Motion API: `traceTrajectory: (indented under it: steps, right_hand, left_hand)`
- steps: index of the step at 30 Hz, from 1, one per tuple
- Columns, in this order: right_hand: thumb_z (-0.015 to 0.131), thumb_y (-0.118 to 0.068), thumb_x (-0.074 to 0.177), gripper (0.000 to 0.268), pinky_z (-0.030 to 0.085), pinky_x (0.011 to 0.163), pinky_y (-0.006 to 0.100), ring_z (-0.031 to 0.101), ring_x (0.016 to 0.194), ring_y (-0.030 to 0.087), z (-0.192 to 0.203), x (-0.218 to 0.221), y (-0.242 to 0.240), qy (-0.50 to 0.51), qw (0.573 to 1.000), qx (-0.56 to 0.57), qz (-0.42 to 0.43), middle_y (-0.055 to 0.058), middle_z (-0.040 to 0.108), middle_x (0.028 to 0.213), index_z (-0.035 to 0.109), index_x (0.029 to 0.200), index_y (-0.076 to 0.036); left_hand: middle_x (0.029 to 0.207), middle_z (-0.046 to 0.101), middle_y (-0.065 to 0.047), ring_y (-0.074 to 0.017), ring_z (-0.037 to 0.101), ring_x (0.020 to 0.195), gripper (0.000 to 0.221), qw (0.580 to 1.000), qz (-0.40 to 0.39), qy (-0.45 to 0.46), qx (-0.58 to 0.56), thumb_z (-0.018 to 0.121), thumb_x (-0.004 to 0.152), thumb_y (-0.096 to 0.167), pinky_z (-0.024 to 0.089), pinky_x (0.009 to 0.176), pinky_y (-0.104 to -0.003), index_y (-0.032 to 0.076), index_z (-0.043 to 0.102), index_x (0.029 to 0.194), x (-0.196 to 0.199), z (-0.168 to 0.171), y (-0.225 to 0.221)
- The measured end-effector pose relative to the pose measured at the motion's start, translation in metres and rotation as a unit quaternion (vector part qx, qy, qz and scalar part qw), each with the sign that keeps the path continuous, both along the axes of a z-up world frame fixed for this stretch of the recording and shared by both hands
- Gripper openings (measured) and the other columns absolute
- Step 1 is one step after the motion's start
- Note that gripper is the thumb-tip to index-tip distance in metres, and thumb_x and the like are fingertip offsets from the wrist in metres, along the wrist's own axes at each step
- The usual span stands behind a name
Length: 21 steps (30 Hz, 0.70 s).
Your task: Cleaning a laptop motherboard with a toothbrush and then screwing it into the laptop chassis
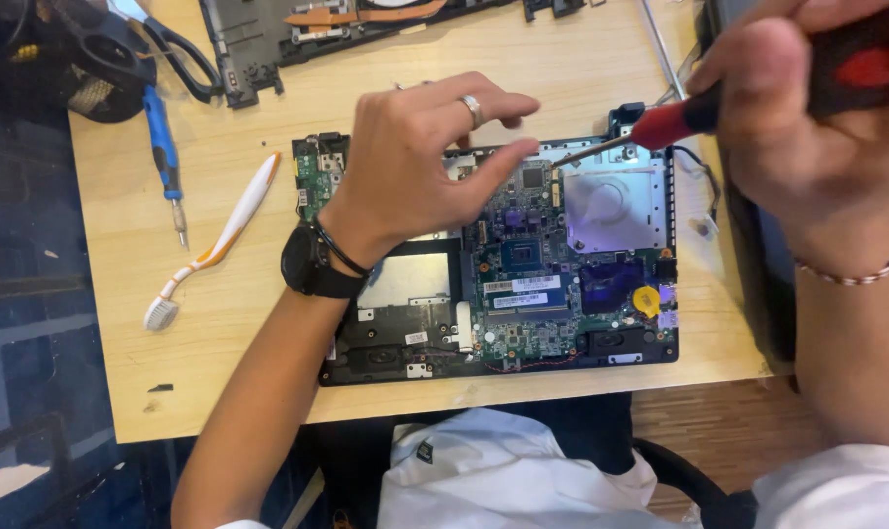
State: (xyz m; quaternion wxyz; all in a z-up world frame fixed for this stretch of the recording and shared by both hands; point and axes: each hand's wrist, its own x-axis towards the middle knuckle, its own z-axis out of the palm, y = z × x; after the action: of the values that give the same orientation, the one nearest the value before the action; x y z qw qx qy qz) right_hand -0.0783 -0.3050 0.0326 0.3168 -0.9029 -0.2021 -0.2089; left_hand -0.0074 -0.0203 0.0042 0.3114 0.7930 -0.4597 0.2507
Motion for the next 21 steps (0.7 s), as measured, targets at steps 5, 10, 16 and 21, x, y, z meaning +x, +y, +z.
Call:
traceTrajectory:
  steps: [5, 10, 16, 21]
  right_hand:
    - [0.082, -0.010, 0.111, 0.058, 0.056, 0.085, 0.043, 0.070, 0.100, 0.041, -0.011, 0.006, 0.011, -0.069, 0.992, 0.099, 0.031, 0.032, 0.054, 0.101, 0.041, 0.134, 0.023]
    - [0.071, 0.004, 0.120, 0.047, 0.052, 0.086, 0.051, 0.063, 0.093, 0.043, 0.004, 0.016, 0.023, -0.124, 0.981, 0.136, 0.058, 0.035, 0.053, 0.103, 0.029, 0.140, 0.001]
    - [0.049, 0.004, 0.117, 0.038, 0.050, 0.121, 0.051, 0.047, 0.137, 0.042, 0.055, 0.015, 0.023, 0.037, 0.958, 0.125, 0.255, 0.027, 0.038, 0.142, 0.023, 0.141, -0.008]
    - [0.081, 0.011, 0.103, 0.060, 0.058, 0.126, 0.054, 0.061, 0.139, 0.052, 0.044, 0.008, 0.005, 0.022, 0.979, 0.055, 0.196, 0.040, 0.054, 0.139, 0.033, 0.140, 0.011]
  left_hand:
    - [0.100, 0.080, -0.004, -0.0193, 0.077, 0.085, 0.022, 0.965, -0.189, 0.172, -0.061, 0.085, 0.095, 0.023, 0.057, 0.074, -0.032, 0.011, 0.076, 0.111, 0.006, -0.006, -0.030]
    - [0.091, 0.075, -0.011, -0.0223, 0.071, 0.075, 0.006, 0.947, -0.245, 0.188, -0.091, 0.074, 0.098, 0.005, 0.056, 0.068, -0.033, -0.001, 0.075, 0.100, 0.009, -0.009, -0.040]
    - [0.099, 0.073, -0.015, -0.0292, 0.074, 0.087, 0.010, 0.936, -0.268, 0.210, -0.093, 0.060, 0.100, -0.007, 0.062, 0.077, -0.037, -0.005, 0.066, 0.108, 0.014, -0.017, -0.038]
    - [0.100, 0.075, -0.011, -0.0221, 0.073, 0.087, 0.019, 0.922, -0.251, 0.275, -0.103, 0.077, 0.095, 0.012, 0.063, 0.076, -0.032, 0.000, 0.071, 0.109, 0.010, -0.016, -0.037]
